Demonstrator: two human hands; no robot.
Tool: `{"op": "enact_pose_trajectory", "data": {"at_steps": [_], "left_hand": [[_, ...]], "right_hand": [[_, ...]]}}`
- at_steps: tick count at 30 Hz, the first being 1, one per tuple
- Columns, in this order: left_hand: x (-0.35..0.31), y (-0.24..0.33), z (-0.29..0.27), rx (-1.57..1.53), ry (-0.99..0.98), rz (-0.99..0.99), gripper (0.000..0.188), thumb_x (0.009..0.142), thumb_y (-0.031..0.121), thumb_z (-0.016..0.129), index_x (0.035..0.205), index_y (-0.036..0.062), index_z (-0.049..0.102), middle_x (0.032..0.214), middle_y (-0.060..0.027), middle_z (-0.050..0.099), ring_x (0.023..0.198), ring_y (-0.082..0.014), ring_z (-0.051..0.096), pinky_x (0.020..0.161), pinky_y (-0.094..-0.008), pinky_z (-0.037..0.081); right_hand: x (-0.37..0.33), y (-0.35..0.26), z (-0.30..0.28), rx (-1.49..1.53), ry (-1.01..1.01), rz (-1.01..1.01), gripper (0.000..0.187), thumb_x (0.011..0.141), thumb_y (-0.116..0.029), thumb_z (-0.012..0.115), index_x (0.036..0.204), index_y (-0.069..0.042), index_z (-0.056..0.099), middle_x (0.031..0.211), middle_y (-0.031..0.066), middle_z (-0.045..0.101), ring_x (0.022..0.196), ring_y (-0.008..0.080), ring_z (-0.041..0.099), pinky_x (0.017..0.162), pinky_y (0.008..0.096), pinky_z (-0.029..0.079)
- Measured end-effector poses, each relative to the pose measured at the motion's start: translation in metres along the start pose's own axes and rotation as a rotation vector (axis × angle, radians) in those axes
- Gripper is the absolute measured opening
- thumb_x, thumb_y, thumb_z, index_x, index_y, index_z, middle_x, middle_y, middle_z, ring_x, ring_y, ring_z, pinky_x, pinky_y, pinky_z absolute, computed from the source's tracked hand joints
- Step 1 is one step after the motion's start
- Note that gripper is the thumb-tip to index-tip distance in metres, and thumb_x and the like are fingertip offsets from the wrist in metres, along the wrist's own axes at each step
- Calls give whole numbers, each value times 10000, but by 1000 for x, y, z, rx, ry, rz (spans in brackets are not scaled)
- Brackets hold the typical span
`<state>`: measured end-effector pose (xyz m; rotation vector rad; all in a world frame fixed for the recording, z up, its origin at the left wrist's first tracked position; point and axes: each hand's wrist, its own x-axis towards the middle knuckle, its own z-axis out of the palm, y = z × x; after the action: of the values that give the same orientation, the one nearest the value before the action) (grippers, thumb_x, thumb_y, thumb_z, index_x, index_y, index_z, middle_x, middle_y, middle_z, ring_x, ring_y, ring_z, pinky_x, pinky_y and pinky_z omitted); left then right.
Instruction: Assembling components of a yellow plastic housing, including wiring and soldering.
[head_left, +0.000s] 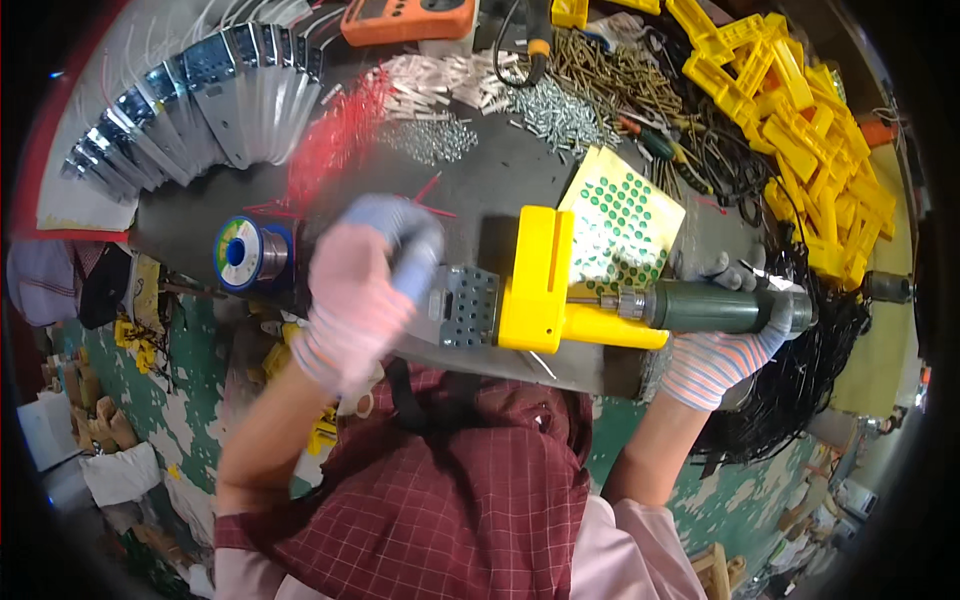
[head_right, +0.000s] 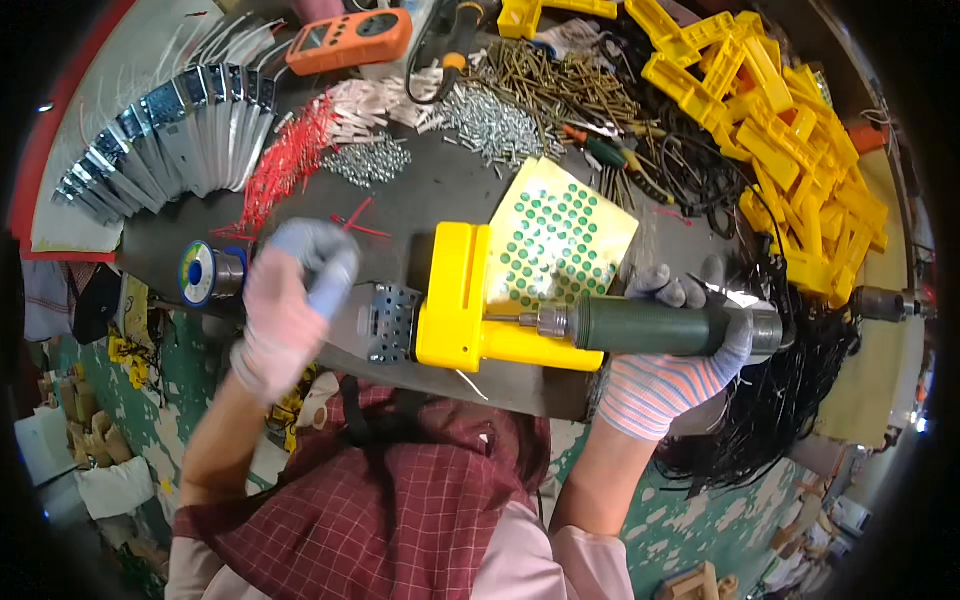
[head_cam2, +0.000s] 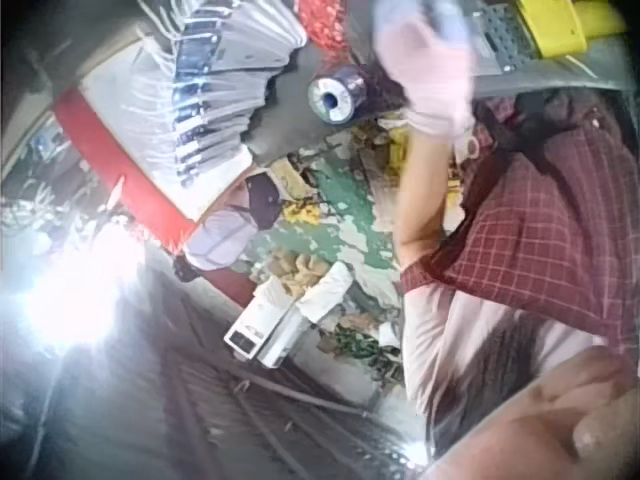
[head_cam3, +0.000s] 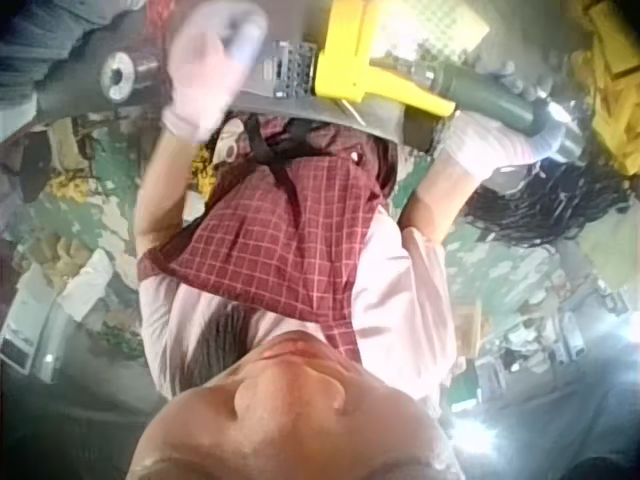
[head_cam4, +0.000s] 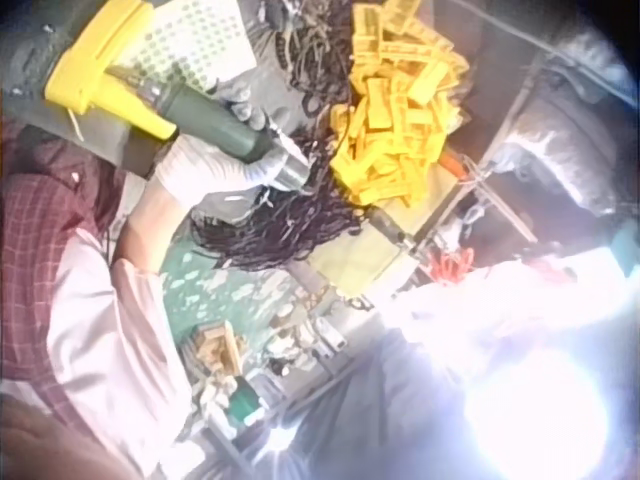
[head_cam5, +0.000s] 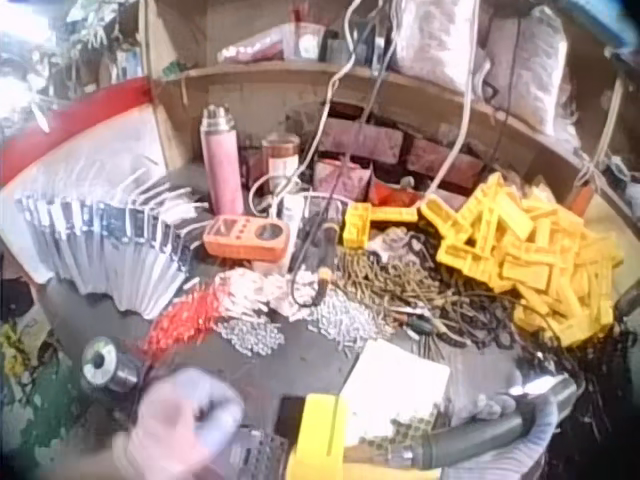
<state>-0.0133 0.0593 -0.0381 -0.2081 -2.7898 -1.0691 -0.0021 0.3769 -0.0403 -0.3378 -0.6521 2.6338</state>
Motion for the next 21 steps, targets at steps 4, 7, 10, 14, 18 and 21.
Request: {"op": "enact_pose_trajectory", "data": {"at_steps": [4, 7, 10, 14, 18, 21], "left_hand": [[-37, 5, 41, -25, 193, 180, 153, 748, 122, 749, 878, 100, 672, 914, -99, 657, 931, -334, 631, 837, -440, 502], [-38, 6, 49, -4, 216, 219, 155, 746, 108, 761, 877, 98, 678, 953, -92, 660, 959, -322, 628, 851, -430, 498], [-37, 5, 49, -15, 219, 233, 146, 746, 98, 767, 866, 90, 684, 943, -93, 669, 952, -313, 639, 838, -419, 502], [-40, 1, 49, -44, 213, 271, 154, 739, 114, 778, 862, 97, 686, 929, -82, 675, 945, -313, 639, 832, -419, 503], [-38, 1, 48, -34, 209, 302, 161, 732, 120, 781, 860, 95, 685, 939, -81, 678, 938, -316, 638, 833, -421, 503], [-39, 0, 50, -24, 214, 304, 161, 729, 122, 778, 859, 99, 686, 939, -80, 678, 935, -319, 632, 836, -424, 502]], "right_hand": [[3, 0, 3, 29, -1, 21, 587, 836, -331, 715, 1244, 52, 537, 800, 102, 616, 737, 243, 602, 894, 437, 501], [1, 0, 4, -5, 31, -9, 587, 829, -331, 721, 1239, 44, 533, 793, 93, 594, 732, 233, 586, 891, 439, 505], [-1, 0, 6, 20, 30, -21, 582, 830, -329, 717, 1238, 40, 530, 788, 88, 575, 729, 228, 582, 890, 437, 509], [-4, 1, 6, -19, 22, -47, 563, 825, -329, 719, 1208, 39, 531, 791, 84, 549, 721, 220, 582, 883, 419, 514], [-2, -4, -4, -69, 0, -87, 539, 810, -329, 733, 1157, 36, 541, 783, 80, 568, 721, 219, 584, 874, 399, 516], [-2, -4, -6, -31, -68, -48, 517, 788, -326, 749, 1110, 30, 556, 771, 80, 598, 716, 214, 587, 863, 386, 518]]}}
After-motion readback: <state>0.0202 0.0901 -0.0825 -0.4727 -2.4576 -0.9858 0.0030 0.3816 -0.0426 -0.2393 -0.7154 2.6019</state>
